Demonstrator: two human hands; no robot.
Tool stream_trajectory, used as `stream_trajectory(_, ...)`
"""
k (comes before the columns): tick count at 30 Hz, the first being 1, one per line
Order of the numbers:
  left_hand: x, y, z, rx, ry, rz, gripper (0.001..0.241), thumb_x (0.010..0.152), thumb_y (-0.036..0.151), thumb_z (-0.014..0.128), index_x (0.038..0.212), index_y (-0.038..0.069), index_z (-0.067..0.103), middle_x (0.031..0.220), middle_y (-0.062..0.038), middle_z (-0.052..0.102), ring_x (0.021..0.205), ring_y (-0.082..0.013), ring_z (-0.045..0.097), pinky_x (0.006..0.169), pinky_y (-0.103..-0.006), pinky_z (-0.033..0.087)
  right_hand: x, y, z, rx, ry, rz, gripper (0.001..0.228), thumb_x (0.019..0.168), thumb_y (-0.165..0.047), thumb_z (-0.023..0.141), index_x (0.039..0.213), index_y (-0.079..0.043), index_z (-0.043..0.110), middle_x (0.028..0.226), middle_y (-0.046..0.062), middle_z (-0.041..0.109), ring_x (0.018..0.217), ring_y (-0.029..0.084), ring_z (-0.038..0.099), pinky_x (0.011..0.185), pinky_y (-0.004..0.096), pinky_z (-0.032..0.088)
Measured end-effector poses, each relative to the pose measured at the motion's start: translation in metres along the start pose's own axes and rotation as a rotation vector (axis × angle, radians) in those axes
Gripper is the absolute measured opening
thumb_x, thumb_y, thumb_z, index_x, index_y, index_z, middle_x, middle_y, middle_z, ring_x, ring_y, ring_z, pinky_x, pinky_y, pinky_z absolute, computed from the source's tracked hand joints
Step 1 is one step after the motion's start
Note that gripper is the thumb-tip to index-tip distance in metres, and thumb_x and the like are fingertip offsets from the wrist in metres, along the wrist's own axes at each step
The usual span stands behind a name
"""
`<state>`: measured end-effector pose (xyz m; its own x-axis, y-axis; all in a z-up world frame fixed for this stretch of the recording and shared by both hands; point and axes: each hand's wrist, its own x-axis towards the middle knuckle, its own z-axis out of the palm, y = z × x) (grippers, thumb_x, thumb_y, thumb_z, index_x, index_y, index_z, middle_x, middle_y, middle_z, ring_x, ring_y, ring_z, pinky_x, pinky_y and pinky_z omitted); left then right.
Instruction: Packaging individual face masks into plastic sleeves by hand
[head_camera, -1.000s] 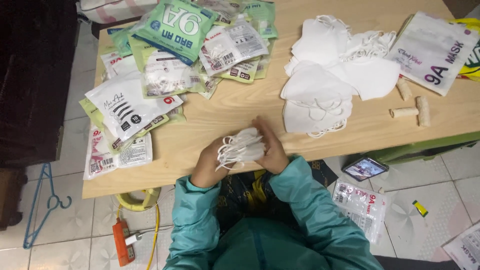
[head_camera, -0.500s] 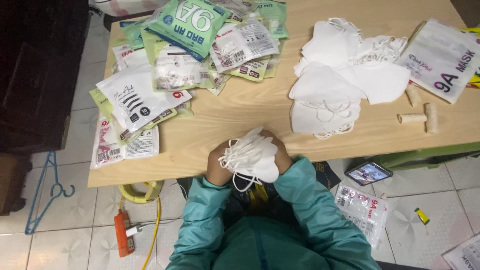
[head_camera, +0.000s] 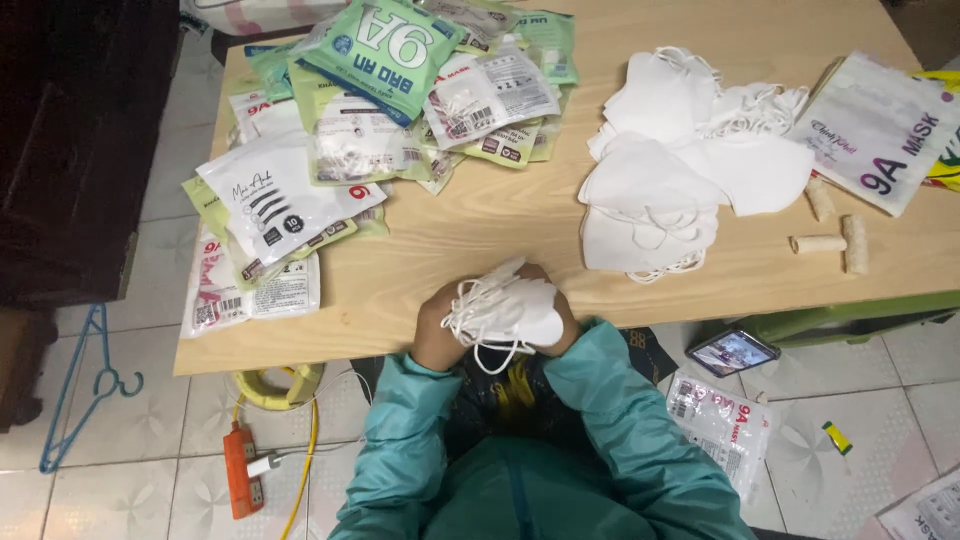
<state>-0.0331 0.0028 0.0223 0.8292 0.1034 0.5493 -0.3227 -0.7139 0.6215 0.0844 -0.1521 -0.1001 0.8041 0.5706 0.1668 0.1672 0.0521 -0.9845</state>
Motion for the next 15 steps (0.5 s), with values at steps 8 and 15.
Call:
stream_trajectory(8,-0.034,-0.085,0.055,-0.007,0.288,-0.205,0.072,0.045,0.065,0.094,0.108,0.036,0.077,0.111,0.016,0.074,0.111,-0.0068,0.070,0.103,-0.0167,0.051,-0.016,-0.024,-0.011,0.922,-0.011,0.130,0.031,0.110,-0.026,0.045,0.130,-0.005,0.057,0.126,0.014,0.065,0.119,0.025,0.063,0.114,0.045,0.039)
stream_trajectory(15,-0.033,-0.052,0.041,-0.326,0.195,-0.256,0.053,0.053,0.015,0.102,0.099,0.002,0.078,0.101,-0.018,0.078,0.104,-0.0292,0.072,0.095,-0.0424,0.056,-0.009,-0.045,-0.014,0.011,0.003,-0.206,0.042,0.091,-0.011,0.077,0.130,-0.005,0.062,0.113,0.011,0.073,0.107,0.024,0.069,0.100,0.045,0.055)
